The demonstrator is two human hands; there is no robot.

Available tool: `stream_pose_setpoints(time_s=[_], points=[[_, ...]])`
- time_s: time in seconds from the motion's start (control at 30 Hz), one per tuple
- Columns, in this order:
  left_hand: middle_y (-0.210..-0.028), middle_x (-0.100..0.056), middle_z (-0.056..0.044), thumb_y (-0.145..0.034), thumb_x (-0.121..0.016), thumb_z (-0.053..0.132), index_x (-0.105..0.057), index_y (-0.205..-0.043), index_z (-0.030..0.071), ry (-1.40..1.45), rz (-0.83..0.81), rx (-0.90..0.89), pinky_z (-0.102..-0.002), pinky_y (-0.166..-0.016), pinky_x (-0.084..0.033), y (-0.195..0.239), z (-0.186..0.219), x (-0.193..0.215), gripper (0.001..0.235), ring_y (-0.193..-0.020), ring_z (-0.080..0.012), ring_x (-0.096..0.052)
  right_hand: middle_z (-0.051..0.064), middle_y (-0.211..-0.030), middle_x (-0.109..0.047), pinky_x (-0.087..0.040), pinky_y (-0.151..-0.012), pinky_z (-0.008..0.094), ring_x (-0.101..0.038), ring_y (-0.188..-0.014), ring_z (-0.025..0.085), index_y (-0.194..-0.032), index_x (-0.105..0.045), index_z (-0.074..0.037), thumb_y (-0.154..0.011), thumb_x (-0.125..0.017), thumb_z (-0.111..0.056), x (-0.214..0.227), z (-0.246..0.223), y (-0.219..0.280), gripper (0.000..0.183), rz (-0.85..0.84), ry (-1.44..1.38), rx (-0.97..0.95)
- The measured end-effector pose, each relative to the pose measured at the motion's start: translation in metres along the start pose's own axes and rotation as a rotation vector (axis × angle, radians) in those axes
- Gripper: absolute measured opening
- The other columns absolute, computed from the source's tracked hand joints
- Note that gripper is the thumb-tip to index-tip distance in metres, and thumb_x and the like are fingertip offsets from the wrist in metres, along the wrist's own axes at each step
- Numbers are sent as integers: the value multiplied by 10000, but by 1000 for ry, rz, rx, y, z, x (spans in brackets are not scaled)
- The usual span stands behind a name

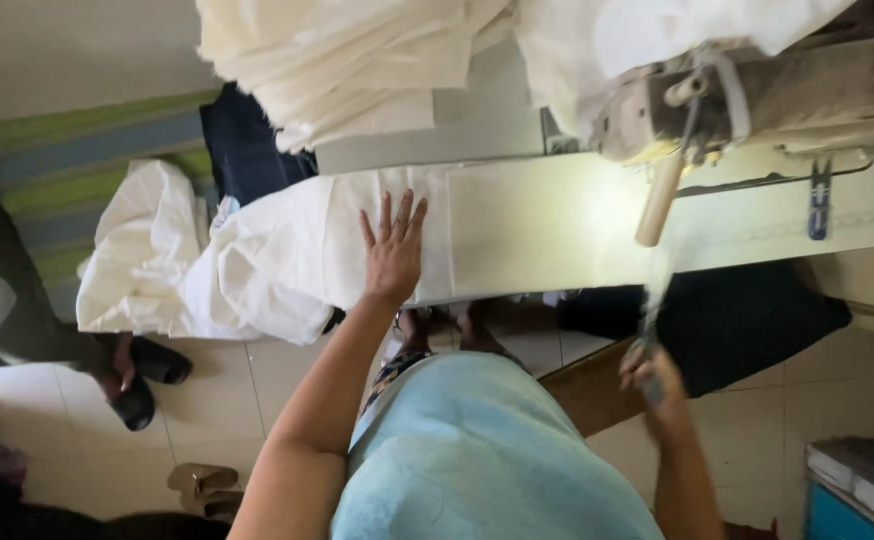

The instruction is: The person is measuring, folding, and cutting pieces of white fabric using scissors at a workstation in a garment factory.

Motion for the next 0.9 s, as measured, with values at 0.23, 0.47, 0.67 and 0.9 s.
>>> stream_pose_setpoints(time_s=[0.23,0.47,0.67,0.9], points=[[-1733,-51,55,-1115,-348,381,-131,-1660,355,-51,-19,-31,-717,-1208,32,16,-20,-27,587,-1592,-319,-18,225,-1192,-748,-525,-955,474,-674,-1135,324,-1327,-697,-60,-876,-743,-431,-122,88,114,586,-70,124,-649],[-1739,12,55,-1117,-286,492,-95,-1653,421,-43,-131,-86,-743,-1191,72,18,-13,-14,573,-1581,-349,77,169,-1073,-691,-499,-796,421,-629,-991,290,-1230,-691,-59,-805,-803,-525,-193,78,108,640,1,87,-708],[-1728,42,114,-1103,-329,538,-92,-1639,477,-53,-130,-196,-752,-1202,27,21,-9,-28,589,-1576,-333,106,120,-960,-654,-463,-740,364,-585,-913,260,-1098,-691,-70,-809,-805,-512,-227,79,94,541,46,73,-640],[-1735,63,92,-1121,-227,492,-58,-1665,394,-41,-131,-199,-723,-1212,64,21,-7,-24,578,-1578,-304,130,63,-813,-568,-436,-653,327,-560,-757,196,-943,-624,-92,-924,-740,-472,-234,97,70,397,34,39,-526]])
Point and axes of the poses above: each hand's wrist, its own y-axis away from the middle knuckle, its own x-axis out of the back of the hand, z = x × y, the point moved 10 cm from there along -y, towards the middle knuckle
